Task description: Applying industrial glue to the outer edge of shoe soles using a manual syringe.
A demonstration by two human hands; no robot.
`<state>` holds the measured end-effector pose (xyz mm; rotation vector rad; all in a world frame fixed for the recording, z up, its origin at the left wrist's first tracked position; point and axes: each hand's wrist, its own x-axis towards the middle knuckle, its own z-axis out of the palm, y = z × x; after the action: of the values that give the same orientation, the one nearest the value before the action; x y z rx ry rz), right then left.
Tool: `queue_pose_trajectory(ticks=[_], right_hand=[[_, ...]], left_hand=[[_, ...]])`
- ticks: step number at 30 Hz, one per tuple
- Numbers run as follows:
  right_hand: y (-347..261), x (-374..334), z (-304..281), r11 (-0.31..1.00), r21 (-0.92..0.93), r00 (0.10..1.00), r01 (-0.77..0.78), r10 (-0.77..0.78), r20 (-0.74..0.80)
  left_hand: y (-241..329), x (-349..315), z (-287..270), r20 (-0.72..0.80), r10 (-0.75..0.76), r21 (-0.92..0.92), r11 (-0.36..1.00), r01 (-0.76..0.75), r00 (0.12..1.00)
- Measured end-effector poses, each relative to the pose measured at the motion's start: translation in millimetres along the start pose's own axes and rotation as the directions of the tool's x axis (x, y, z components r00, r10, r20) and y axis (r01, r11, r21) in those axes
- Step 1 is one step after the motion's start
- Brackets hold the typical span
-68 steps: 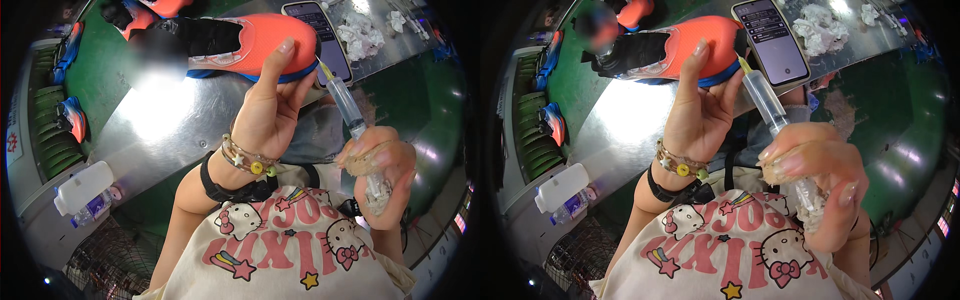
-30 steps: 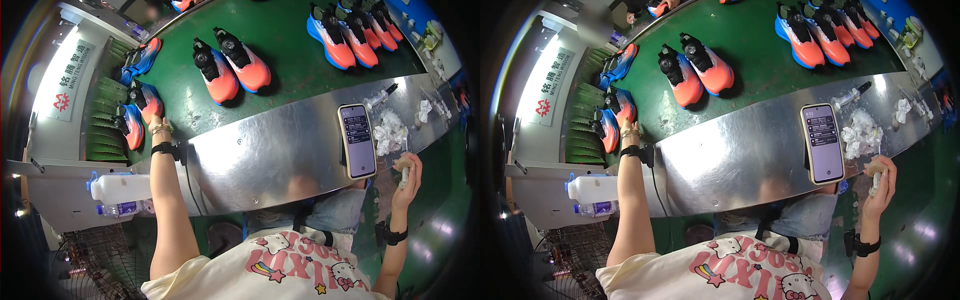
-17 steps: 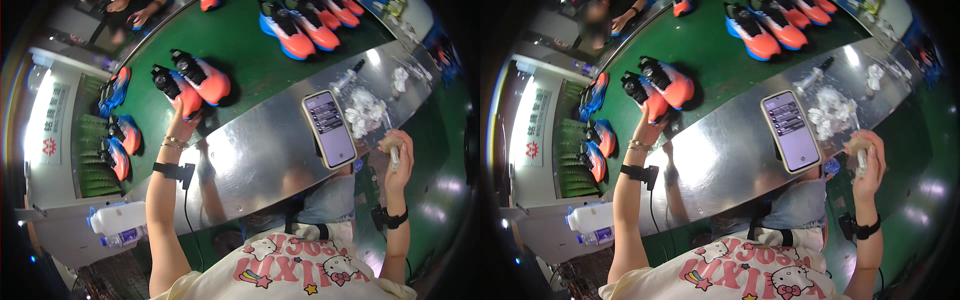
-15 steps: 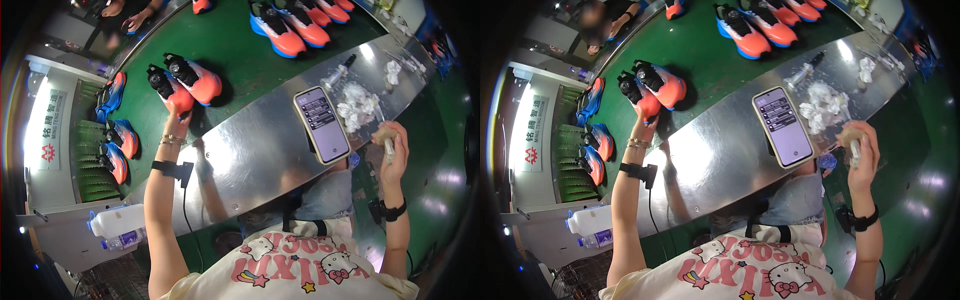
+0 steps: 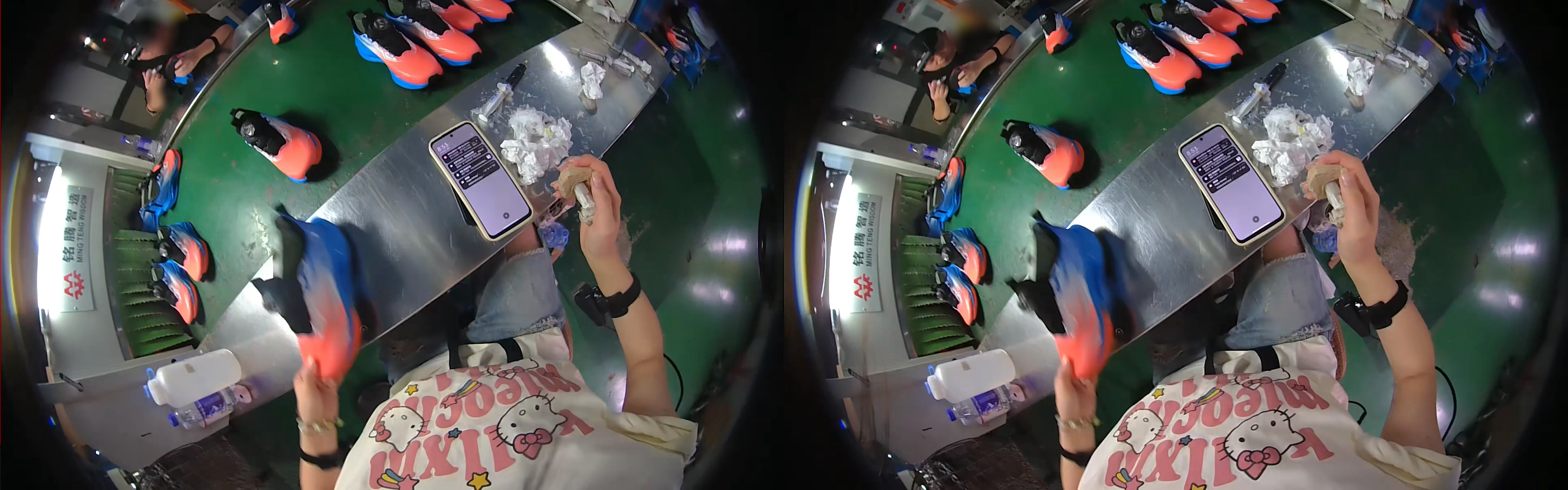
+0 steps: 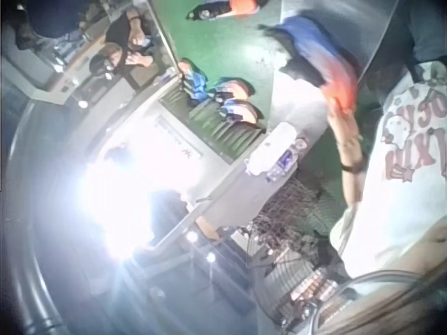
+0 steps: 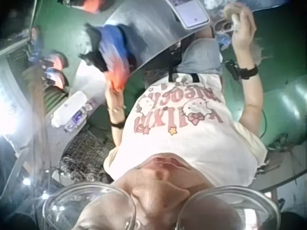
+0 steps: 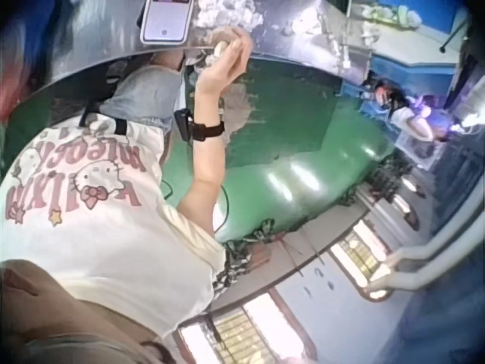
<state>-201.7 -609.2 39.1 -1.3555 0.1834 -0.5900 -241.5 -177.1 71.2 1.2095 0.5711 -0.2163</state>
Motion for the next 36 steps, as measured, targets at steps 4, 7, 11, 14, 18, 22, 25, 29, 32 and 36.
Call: queue_pose_trajectory(ticks=[4, 7, 11, 14, 18, 22, 25, 29, 32, 36], right_hand=[[1.6, -1.4, -2.7, 0.999, -0.042, 1.000, -0.002, 0.002, 0.005], [-4.6, -5.6, 0.4, 1.000, -0.023, 1.000, -0.013, 0.014, 0.025], [-24.9, -9.5, 13.9, 0.989, -0.146, 0.990, 0.036, -0.016, 0.140], [-50.5, -10.8, 33.5, 0.998, -0.044, 0.975, 0.050, -0.040, 0.219], [-97.9, -22.1, 64.1, 0.969, 0.242, 0.865, -0.052, -0.077, 0.495], [-117.1, -25.0, 79.2, 0.927, 0.332, 0.788, -0.176, -0.069, 0.612], [-114.1, -16.2, 77.5, 0.900, 0.368, 0.758, -0.233, -0.069, 0.649], [-111.1, -10.9, 82.2, 0.883, 0.394, 0.749, -0.253, -0.079, 0.658], [-107.0, -6.8, 84.6, 0.863, 0.421, 0.750, -0.281, -0.076, 0.657], [-105.2, -2.0, 85.7, 0.858, 0.423, 0.752, -0.292, -0.067, 0.655]], left_hand=[[-23.1, -45.3, -43.9, -0.019, -0.062, 0.155, 0.986, 0.064, 0.998], [9.4, -34.1, -44.5, 0.068, 0.188, 0.542, 0.818, -0.195, 0.980], [57.2, -3.8, 5.6, 0.246, 0.551, 0.570, 0.583, -0.579, 0.798], [71.6, 26.0, 52.4, 0.449, 0.710, 0.546, 0.262, -0.796, 0.542], [64.7, 51.8, 150.0, 0.643, 0.741, 0.008, 0.246, -0.969, 0.193], [72.3, 62.2, 183.3, 0.772, 0.635, -0.077, 0.118, -0.990, 0.015], [76.0, 62.2, 194.8, 0.784, 0.620, -0.106, 0.073, -0.992, -0.038], [77.2, 64.8, 198.2, 0.839, 0.544, -0.054, 0.058, -0.997, -0.014], [78.3, 68.3, 201.6, 0.795, 0.603, -0.138, 0.071, -0.988, -0.068], [80.3, 73.6, 200.2, 0.854, 0.517, -0.086, 0.017, -0.996, -0.065]])
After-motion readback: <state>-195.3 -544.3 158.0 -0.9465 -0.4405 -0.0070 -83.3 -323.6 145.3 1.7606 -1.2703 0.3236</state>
